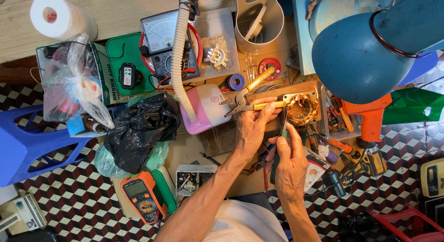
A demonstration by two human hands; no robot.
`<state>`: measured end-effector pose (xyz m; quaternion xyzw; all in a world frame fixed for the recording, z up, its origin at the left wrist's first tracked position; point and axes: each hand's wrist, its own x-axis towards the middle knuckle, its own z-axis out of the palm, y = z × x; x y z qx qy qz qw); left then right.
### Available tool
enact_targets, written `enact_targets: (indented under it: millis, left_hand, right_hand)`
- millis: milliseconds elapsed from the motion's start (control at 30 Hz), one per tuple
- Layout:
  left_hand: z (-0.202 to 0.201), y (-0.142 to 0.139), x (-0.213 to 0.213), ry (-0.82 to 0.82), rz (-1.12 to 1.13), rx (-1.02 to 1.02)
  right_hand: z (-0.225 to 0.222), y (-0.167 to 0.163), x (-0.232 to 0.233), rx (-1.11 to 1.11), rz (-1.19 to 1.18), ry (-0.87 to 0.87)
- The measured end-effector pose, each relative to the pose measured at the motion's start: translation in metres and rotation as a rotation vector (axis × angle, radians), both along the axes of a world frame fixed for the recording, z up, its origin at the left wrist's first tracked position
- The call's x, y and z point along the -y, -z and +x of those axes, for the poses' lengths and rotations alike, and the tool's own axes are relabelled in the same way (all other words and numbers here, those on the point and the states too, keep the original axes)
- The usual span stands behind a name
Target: The person uses a soldering iron to heat and solder a copper-wound electrical component on a wooden block. They then use a screwdriver and pliers to adjust and trim wires on the component. The person also handles a small circuit board and a multimeter on the workbench.
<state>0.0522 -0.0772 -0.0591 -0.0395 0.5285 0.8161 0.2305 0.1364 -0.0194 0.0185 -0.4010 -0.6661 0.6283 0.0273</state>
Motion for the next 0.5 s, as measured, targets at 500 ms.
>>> enact_targets:
  millis: [500]
  left_hand:
    - [0.0,-0.011,0.001,0.003,-0.021,0.007]
  right_hand:
    - [-0.005,0.0,0.001,0.009,-0.01,0.01]
